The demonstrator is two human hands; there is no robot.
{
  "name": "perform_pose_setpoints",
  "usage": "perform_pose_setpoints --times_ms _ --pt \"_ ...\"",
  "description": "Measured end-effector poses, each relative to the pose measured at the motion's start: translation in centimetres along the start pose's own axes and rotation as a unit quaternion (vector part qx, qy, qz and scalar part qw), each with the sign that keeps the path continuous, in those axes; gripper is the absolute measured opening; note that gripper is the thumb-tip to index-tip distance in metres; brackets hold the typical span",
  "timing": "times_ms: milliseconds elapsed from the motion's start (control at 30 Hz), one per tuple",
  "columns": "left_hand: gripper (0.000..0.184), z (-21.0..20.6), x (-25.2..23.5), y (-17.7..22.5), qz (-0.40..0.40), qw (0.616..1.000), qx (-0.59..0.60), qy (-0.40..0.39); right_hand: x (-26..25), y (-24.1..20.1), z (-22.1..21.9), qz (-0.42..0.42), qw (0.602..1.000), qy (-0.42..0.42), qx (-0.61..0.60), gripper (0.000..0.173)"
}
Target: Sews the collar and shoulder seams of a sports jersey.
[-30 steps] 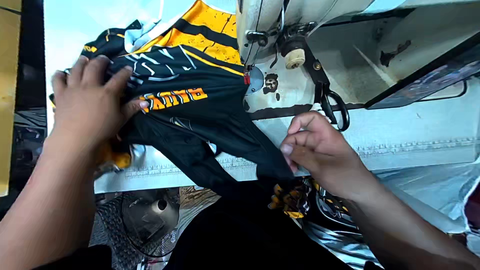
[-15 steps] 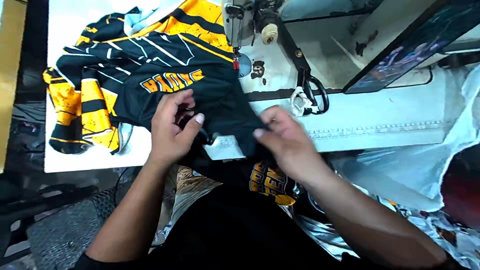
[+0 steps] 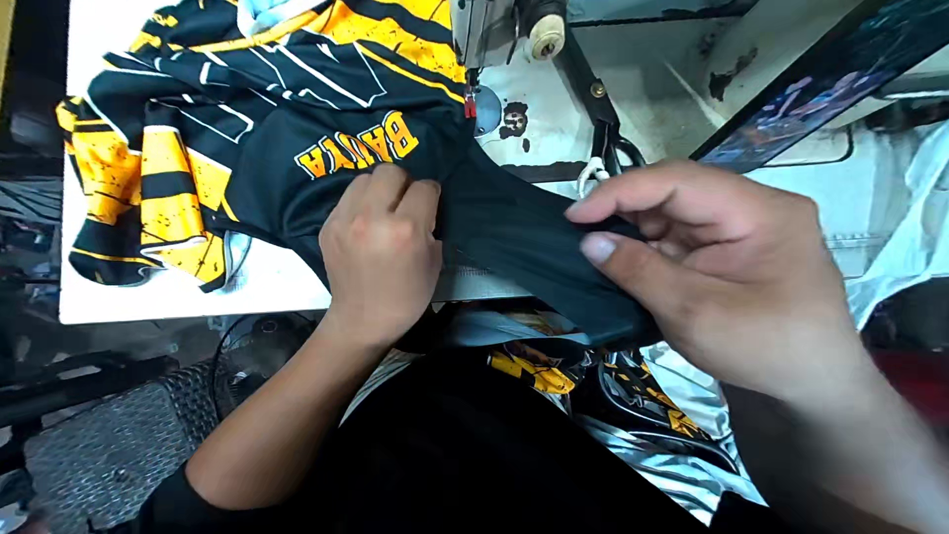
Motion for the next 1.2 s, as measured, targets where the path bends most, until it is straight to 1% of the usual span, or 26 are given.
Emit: perform_pose_setpoints --times_ms 67,100,133,167,200,233,267,333,367,400,433,467,500,533,600,667,700,767,833,933,967,1000,1033,1100,1133,1200 --pt "0.014 0.4 0.7 0.3 -0.018 0.999 -0.017 -0.043 0.9 1.5 0.9 -0.014 0.999 -0.007 0.033 0.02" --pt "0.013 0.6 0.9 0.7 -0.027 0.997 -0.023 -0.072 1.4 2.2 1.4 -0.024 0.997 -0.013 0.077 0.02" --pt "0.011 0.5 1.1 1.2 -0.039 0.994 -0.028 -0.095 1.8 2.8 1.7 -0.032 0.987 -0.022 0.153 0.022" --pt "0.011 0.2 1.3 1.6 -0.055 0.992 -0.033 -0.11 2.0 3.3 1.7 -0.035 0.969 -0.032 0.243 0.025" --pt "0.011 -0.1 1.6 2.0 -0.071 0.99 -0.04 -0.117 2.2 3.6 1.1 -0.037 0.951 -0.042 0.304 0.029" --pt "0.014 -0.5 1.8 2.3 -0.086 0.988 -0.049 -0.119 2.3 3.6 0.1 -0.04 0.941 -0.049 0.332 0.032" --pt "0.016 -0.8 1.9 2.5 -0.098 0.986 -0.057 -0.122 2.3 3.4 -1.4 -0.039 0.943 -0.049 0.328 0.039" --pt "0.017 -1.0 1.9 2.8 -0.119 0.982 -0.064 -0.13 1.6 3.1 -5.0 -0.014 0.96 -0.032 0.278 0.064" --pt "0.016 -0.9 1.9 2.8 -0.124 0.982 -0.066 -0.127 1.1 3.3 -6.9 0.001 0.97 -0.022 0.241 0.072" --pt "0.016 -0.8 1.9 2.8 -0.126 0.982 -0.067 -0.122 0.4 3.9 -8.5 0.015 0.978 -0.011 0.209 0.073" --pt "0.016 -0.5 1.8 2.7 -0.126 0.983 -0.069 -0.116 -0.1 4.7 -9.8 0.023 0.982 0.0 0.189 0.069" --pt "0.015 -0.2 1.7 2.4 -0.124 0.984 -0.07 -0.109 -0.5 5.6 -10.8 0.036 0.982 0.016 0.185 0.059" --pt "0.016 0.2 1.7 2.1 -0.122 0.985 -0.069 -0.097 -0.7 6.2 -11.4 0.056 0.979 0.038 0.193 0.049" --pt "0.016 0.3 1.7 1.7 -0.122 0.987 -0.063 -0.081 -0.6 6.4 -11.8 0.075 0.974 0.058 0.203 0.044" --pt "0.017 0.3 2.1 0.7 -0.132 0.99 -0.025 -0.041 -0.2 6.6 -11.9 0.091 0.964 0.059 0.242 0.042" --pt "0.019 -0.2 2.8 -0.7 -0.147 0.987 0.058 -0.036 0.6 6.8 -11.9 0.093 0.949 0.022 0.301 0.042" --pt "0.022 -0.6 3.2 -1.5 -0.151 0.981 0.104 -0.06 1.0 7.0 -11.7 0.096 0.94 -0.004 0.328 0.042" --pt "0.042 -1.5 4.0 -3.2 -0.149 0.966 0.143 -0.158 1.4 7.3 -11.0 0.103 0.928 -0.049 0.354 0.042" --pt "0.056 -1.3 4.8 -4.2 -0.15 0.953 0.097 -0.244 1.5 7.5 -10.0 0.11 0.928 -0.084 0.347 0.042" --pt "0.078 1.1 4.2 -3.5 -0.15 0.926 -0.001 -0.346 1.4 7.6 -9.2 0.118 0.928 -0.117 0.334 0.041" --pt "0.079 1.7 3.4 -3.1 -0.157 0.919 -0.019 -0.361 1.3 7.5 -9.1 0.119 0.928 -0.124 0.331 0.041" --pt "0.072 1.8 2.2 -2.7 -0.169 0.919 -0.017 -0.356 1.2 7.5 -9.0 0.119 0.929 -0.128 0.326 0.041" --pt "0.06 1.3 0.9 -2.4 -0.19 0.924 0.004 -0.331 1.2 7.5 -9.0 0.119 0.93 -0.131 0.323 0.041" --pt "0.038 -1.1 -2.0 -2.1 -0.242 0.931 0.093 -0.257 1.1 7.5 -8.9 0.122 0.931 -0.128 0.319 0.041" --pt "0.035 -2.9 -3.2 -2.4 -0.271 0.923 0.147 -0.229 1.1 7.5 -8.9 0.124 0.931 -0.128 0.319 0.041" --pt "0.04 -6.4 -4.4 -3.8 -0.313 0.906 0.19 -0.211 1.2 7.7 -8.6 0.125 0.927 -0.143 0.322 0.042"
Point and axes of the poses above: each hand's wrist, its own x-axis away from the middle knuckle, its own z-axis out of the back of the hand, y = z × x, the point moved 4 cm from there along -x, towards the middle knuckle, and after that the axes turned 2 degrees about -x, right-handed, at the moved point
